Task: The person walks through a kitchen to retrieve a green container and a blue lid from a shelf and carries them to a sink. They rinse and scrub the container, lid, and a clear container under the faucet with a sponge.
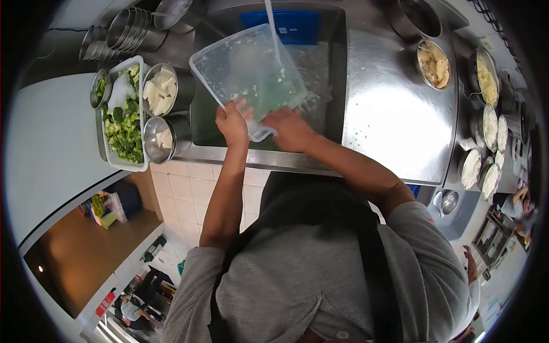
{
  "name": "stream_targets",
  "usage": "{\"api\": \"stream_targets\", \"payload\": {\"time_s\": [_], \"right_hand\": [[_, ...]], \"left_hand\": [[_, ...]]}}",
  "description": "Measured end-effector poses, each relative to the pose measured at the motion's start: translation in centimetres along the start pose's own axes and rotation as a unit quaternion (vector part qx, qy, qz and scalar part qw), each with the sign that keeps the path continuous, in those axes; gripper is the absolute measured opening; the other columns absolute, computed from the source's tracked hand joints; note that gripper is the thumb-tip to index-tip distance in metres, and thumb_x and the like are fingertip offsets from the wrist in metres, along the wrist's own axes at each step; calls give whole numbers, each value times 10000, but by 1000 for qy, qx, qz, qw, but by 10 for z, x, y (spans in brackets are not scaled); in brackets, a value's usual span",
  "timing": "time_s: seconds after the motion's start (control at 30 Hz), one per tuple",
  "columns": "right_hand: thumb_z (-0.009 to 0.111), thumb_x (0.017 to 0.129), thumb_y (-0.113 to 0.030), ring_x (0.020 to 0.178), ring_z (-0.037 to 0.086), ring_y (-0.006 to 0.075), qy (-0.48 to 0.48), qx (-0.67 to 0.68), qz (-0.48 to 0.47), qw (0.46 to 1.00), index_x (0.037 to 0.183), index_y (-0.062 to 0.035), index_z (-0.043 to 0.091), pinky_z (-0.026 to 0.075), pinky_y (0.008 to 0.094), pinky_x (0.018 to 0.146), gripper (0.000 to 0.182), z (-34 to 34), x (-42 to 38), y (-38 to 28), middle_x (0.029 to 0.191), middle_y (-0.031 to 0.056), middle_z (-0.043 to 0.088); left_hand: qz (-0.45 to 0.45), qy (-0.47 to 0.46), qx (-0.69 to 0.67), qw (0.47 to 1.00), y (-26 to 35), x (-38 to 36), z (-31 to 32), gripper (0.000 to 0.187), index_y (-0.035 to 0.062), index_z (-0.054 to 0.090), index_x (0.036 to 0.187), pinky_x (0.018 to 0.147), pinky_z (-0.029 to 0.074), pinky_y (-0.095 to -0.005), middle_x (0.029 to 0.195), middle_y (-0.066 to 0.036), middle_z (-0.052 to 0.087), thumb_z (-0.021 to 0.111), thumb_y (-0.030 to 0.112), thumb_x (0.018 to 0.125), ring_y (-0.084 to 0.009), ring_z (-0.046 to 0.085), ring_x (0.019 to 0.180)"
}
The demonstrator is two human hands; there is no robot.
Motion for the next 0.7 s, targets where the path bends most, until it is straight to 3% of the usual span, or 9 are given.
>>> {"api": "stream_targets", "payload": {"time_s": [0.17, 0.2, 0.4, 0.47, 0.6, 0.7], "right_hand": [[701, 776, -108, 1174, 588, 335, -7, -34, 75, 997, 1175, -179, 677, 467, 551, 956, 405, 13, -3, 82, 1214, 38, 665], [679, 775, -93, 1095, 629, 347, 29, -51, 65, 996, 1144, -170, 690, 491, 528, 935, 378, 13, -3, 88, 1147, 56, 686], [665, 763, -83, 985, 667, 384, 42, 14, -18, 999, 1088, -150, 706, 530, 450, 908, 335, 4, 2, 21, 1071, 114, 712], [666, 759, -81, 1012, 670, 374, 37, -1, -2, 999, 1099, -142, 702, 534, 460, 910, 347, 11, 1, 54, 1087, 124, 713], [665, 766, -87, 1057, 671, 353, -43, -45, 49, 997, 1119, -127, 695, 539, 478, 913, 357, 23, -9, 97, 1107, 140, 712], [692, 756, -114, 1012, 672, 388, -73, -101, 46, 991, 1126, -122, 679, 541, 489, 902, 370, 27, -15, 105, 1075, 141, 706]], "left_hand": [[-24, -9, -21, 999, 7, -3, -5, 300, -47, 530, 1140, 606, 531, -392, 1032, -224, 698, 506, 192, 961, -352, 714, 767], [-26, -10, -23, 999, 4, -1, -5, 293, -45, 531, 1139, 601, 531, -392, 1029, -227, 699, 503, 186, 961, -355, 715, 765], [-49, -8, -6, 999, 3, 4, -7, 279, -49, 536, 1138, 605, 546, -393, 1043, -240, 698, 496, 159, 956, -370, 721, 785], [-56, -17, -1, 998, 9, 5, -11, 284, -52, 535, 1139, 613, 551, -396, 1047, -243, 700, 503, 160, 954, -369, 722, 788], [-75, -26, 16, 997, 17, 2, -17, 300, -54, 537, 1149, 622, 557, -395, 1053, -252, 703, 523, 172, 952, -364, 724, 799], [-91, -39, 23, 995, 20, 11, -19, 311, -54, 537, 1166, 639, 568, -407, 1067, -255, 705, 535, 171, 952, -367, 727, 810]]}}
Point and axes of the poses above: each hand's wrist, its own x-axis towards the middle knuckle, its own z-axis out of the palm, y = z × x, the point moved 9 cm from there along x, towards the middle knuckle
